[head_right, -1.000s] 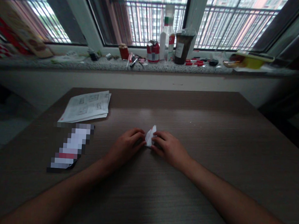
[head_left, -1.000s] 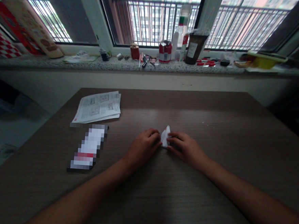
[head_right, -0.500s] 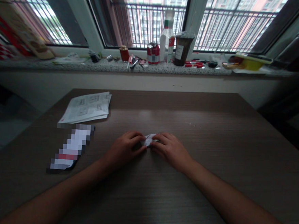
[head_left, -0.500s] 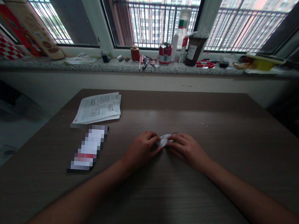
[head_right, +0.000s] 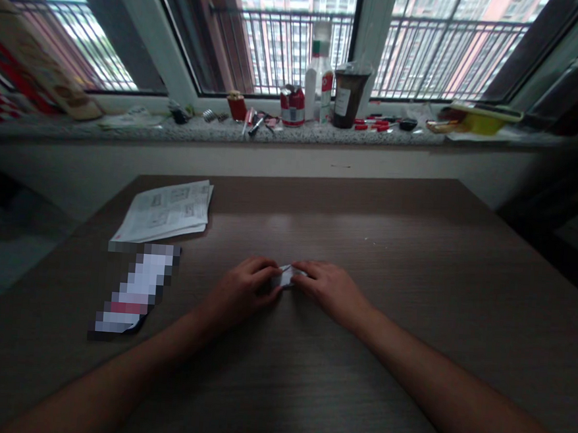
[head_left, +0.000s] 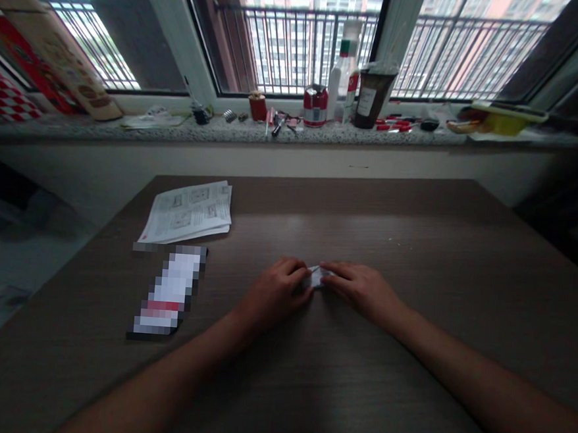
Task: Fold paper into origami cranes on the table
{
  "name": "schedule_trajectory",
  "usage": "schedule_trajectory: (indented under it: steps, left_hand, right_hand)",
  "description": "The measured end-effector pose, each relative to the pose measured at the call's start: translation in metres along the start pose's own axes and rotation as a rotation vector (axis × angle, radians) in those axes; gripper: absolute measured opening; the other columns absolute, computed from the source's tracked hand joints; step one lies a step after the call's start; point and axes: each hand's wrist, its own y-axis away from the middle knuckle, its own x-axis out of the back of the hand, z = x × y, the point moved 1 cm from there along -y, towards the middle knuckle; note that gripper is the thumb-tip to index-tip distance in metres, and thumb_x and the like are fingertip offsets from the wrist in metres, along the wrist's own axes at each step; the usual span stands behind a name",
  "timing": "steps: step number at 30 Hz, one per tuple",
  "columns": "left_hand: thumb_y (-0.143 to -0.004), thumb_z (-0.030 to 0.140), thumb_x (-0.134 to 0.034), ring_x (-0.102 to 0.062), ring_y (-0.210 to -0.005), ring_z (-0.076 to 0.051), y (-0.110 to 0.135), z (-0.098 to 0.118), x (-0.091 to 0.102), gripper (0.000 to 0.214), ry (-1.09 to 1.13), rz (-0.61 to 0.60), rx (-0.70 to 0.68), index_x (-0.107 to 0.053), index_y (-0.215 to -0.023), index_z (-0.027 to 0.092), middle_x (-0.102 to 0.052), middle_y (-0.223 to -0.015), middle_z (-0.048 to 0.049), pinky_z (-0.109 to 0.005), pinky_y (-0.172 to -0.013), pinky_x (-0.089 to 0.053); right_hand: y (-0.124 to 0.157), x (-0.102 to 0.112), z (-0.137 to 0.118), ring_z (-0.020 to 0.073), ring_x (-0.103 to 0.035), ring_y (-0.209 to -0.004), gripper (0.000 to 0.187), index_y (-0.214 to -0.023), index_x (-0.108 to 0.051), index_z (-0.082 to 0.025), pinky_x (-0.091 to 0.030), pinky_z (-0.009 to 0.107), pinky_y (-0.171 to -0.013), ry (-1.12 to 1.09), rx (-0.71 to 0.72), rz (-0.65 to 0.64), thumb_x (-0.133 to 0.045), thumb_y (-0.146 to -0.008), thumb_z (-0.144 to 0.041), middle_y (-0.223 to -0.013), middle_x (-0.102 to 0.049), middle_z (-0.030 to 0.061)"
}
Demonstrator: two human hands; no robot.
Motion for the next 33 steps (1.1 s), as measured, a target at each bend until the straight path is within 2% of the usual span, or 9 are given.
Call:
schedule_trajectory:
  steps: [5,10,13,19,25,28,31,33]
  left_hand:
    - [-0.1,0.023,-0.066,-0.068,-0.108,-0.027,0.003,-0.001,0.001,0.022,-0.044,-0.022,-0.05,-0.067,-0.122,0.019,-0.071,-0.119,-0.0103,-0.044,-0.092,-0.059]
    - [-0.103,0.023,-0.062,-0.065,-0.119,-0.028,0.01,-0.004,0.003,0.024,-0.09,-0.094,-0.174,-0.065,-0.127,0.021,-0.064,-0.135,-0.0129,-0.044,-0.098,-0.059]
    - [-0.104,0.022,-0.059,-0.061,-0.127,-0.027,0.011,-0.002,0.007,0.032,-0.052,-0.134,-0.176,-0.06,-0.136,0.021,-0.059,-0.144,-0.0131,-0.044,-0.104,-0.057]
    - [-0.106,0.025,-0.056,-0.057,-0.134,-0.029,0.009,0.006,0.015,0.036,-0.045,-0.197,-0.144,-0.058,-0.142,0.024,-0.059,-0.147,-0.0114,-0.048,-0.111,-0.052]
    - [-0.102,0.029,-0.064,-0.053,-0.139,-0.032,0.013,0.004,0.015,0.046,-0.095,-0.231,-0.12,-0.055,-0.147,0.028,-0.055,-0.153,-0.0098,-0.055,-0.117,-0.044]
    - [-0.103,0.031,-0.063,-0.053,-0.141,-0.031,0.014,0.003,0.013,0.046,-0.107,-0.245,-0.124,-0.054,-0.148,0.027,-0.055,-0.154,-0.0099,-0.055,-0.12,-0.041]
    - [-0.103,0.031,-0.063,-0.052,-0.142,-0.03,0.015,0.002,0.012,0.045,-0.111,-0.252,-0.134,-0.055,-0.147,0.026,-0.055,-0.154,-0.0106,-0.054,-0.12,-0.041]
    - [-0.102,0.031,-0.063,-0.051,-0.143,-0.03,0.015,0.001,0.013,0.045,-0.109,-0.256,-0.139,-0.056,-0.147,0.026,-0.054,-0.154,-0.0105,-0.054,-0.12,-0.041]
  right_hand:
    - [0.004,0.0,0.0,0.0259,-0.071,-0.119,0.027,-0.127,-0.069,-0.025,-0.06,0.043,-0.097,0.057,0.026,0.002,-0.064,-0.101,-0.02,-0.141,-0.068,0.0089]
    - [0.008,0.005,0.002,0.0258,-0.071,-0.119,0.027,-0.127,-0.07,-0.024,-0.061,0.043,-0.097,0.065,0.019,0.007,-0.063,-0.101,-0.018,-0.14,-0.069,0.0095]
    - [0.009,0.009,0.001,0.0264,-0.07,-0.12,0.031,-0.128,-0.069,-0.023,-0.06,0.044,-0.098,0.065,0.009,-0.012,-0.063,-0.1,-0.014,-0.142,-0.067,0.0098]
    - [0.01,0.008,-0.002,0.0274,-0.07,-0.121,0.029,-0.125,-0.071,-0.025,-0.06,0.046,-0.1,0.036,-0.018,-0.006,-0.066,-0.098,-0.015,-0.14,-0.068,0.0086]
    - [0.005,0.01,-0.009,0.0282,-0.07,-0.12,0.027,-0.128,-0.069,-0.021,-0.06,0.047,-0.099,-0.005,-0.067,-0.007,-0.059,-0.103,-0.026,-0.137,-0.07,0.0106]
    - [0.0,0.011,-0.015,0.0303,-0.063,-0.129,0.049,-0.148,-0.055,-0.015,-0.055,0.049,-0.106,-0.023,-0.112,-0.029,-0.056,-0.104,-0.038,-0.145,-0.064,0.0145]
    - [-0.002,0.006,-0.02,0.0297,-0.041,-0.15,0.069,-0.163,-0.031,-0.013,-0.042,0.051,-0.12,-0.039,-0.084,-0.091,-0.05,-0.106,-0.046,-0.163,-0.043,0.0143]
    - [0.0,0.002,-0.022,0.0282,-0.031,-0.156,0.076,-0.166,-0.022,-0.014,-0.035,0.051,-0.125,-0.053,-0.078,-0.126,-0.048,-0.106,-0.051,-0.168,-0.033,0.0139]
